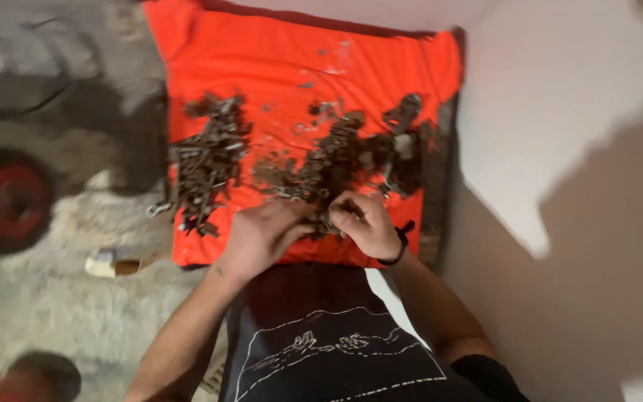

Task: The person sorts a large pile of rusty metal hardware, including bolts, nuts, and washers, on a red cloth. They pick up individual pieces, inspect them, and occasionally move to a grinding machine to clean or deburr a specific part before returning to the sorting task.

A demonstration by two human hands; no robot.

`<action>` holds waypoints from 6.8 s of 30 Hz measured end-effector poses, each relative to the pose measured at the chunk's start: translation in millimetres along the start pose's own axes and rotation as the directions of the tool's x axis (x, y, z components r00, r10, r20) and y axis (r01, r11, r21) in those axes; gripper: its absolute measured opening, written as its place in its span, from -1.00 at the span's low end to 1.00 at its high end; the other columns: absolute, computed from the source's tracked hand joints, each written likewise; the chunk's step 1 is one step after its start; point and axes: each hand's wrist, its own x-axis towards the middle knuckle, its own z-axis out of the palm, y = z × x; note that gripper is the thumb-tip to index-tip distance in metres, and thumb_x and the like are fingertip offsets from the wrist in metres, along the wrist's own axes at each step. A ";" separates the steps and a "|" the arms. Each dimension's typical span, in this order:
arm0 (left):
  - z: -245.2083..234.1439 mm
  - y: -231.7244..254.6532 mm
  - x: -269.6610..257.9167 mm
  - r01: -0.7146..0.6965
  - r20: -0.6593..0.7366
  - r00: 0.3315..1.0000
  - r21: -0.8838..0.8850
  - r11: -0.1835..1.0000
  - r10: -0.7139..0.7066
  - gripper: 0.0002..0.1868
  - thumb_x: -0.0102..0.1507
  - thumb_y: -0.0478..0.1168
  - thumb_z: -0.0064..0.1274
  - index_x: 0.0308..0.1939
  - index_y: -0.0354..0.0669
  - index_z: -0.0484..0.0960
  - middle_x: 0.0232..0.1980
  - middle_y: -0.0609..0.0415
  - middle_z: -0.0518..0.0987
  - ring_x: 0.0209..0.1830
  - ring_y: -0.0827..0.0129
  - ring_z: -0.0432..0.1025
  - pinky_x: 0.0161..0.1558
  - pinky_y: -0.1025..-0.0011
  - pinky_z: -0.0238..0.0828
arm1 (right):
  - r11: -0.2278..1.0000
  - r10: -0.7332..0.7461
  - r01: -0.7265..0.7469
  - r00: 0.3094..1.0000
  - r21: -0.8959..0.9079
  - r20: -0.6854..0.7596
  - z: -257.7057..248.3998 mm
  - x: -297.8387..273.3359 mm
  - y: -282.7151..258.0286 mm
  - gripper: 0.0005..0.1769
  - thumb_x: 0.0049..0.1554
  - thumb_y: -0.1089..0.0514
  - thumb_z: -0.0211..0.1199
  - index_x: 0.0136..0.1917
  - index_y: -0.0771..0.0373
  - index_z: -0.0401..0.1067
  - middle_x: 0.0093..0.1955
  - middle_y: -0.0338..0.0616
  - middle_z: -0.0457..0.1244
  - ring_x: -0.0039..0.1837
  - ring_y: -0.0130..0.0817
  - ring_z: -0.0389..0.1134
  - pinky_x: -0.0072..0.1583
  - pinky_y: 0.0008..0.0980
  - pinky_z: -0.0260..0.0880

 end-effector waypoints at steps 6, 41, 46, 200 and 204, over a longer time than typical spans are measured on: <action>5.7 -22.5 -2.5 0.222 0.173 0.961 -0.021 0.975 -0.215 -0.66 0.26 -0.11 0.17 0.09 -0.07 0.61 -0.05 -0.01 0.66 -0.14 0.05 0.58 -0.16 0.20 0.54 | 0.977 -0.092 -0.017 0.864 -0.213 -0.494 -50.5 -41.6 60.6 -0.74 0.30 0.06 0.21 0.08 0.33 0.47 -0.10 -0.28 0.34 -0.06 -0.54 0.33 0.02 -0.49 0.37; 50.6 -79.9 -39.3 0.479 0.192 0.853 0.081 0.874 -0.485 -0.57 0.22 -0.11 0.18 0.15 -0.10 0.58 -0.01 -0.12 0.62 -0.15 -0.10 0.54 -0.16 0.04 0.50 | 0.558 -0.072 -0.310 0.906 -0.770 -0.417 -6.0 33.3 23.6 -0.57 0.11 -0.15 0.35 0.06 0.22 0.53 0.00 0.01 0.40 -0.03 -0.01 0.45 -0.04 -0.07 0.44; 50.8 -74.5 -46.4 0.532 0.193 0.823 0.069 0.844 -0.534 -0.57 0.22 -0.08 0.19 0.15 -0.06 0.59 -0.08 -0.06 0.65 -0.20 -0.01 0.57 -0.20 0.08 0.51 | 0.313 0.194 -0.483 0.875 -0.818 -0.443 2.1 42.8 1.8 -0.51 0.09 -0.26 0.37 -0.01 0.19 0.50 -0.04 0.00 0.40 -0.01 0.03 0.44 0.00 0.07 0.39; 8.8 22.1 -17.3 0.170 0.127 0.982 -0.233 0.957 -0.143 -0.52 0.24 -0.07 0.27 0.17 -0.19 0.58 -0.29 -0.04 0.62 -0.35 0.06 0.56 -0.34 0.22 0.48 | 0.891 -0.298 0.151 0.906 -0.427 -0.301 37.1 -29.9 -13.4 -0.71 0.26 0.12 0.28 -0.21 0.37 0.43 -0.37 -0.16 0.27 -0.34 -0.42 0.31 -0.24 -0.45 0.26; 4.4 20.3 -15.6 0.273 0.127 0.961 -0.310 0.911 -0.245 -0.56 0.25 -0.10 0.26 0.17 -0.18 0.60 -0.25 -0.07 0.66 -0.35 0.11 0.61 -0.31 0.30 0.53 | 0.990 0.030 -0.066 0.962 -0.122 -0.272 36.9 -27.4 -26.2 -0.74 0.33 0.12 0.15 -0.05 0.39 0.45 -0.28 -0.24 0.32 -0.30 -0.49 0.38 -0.23 -0.47 0.34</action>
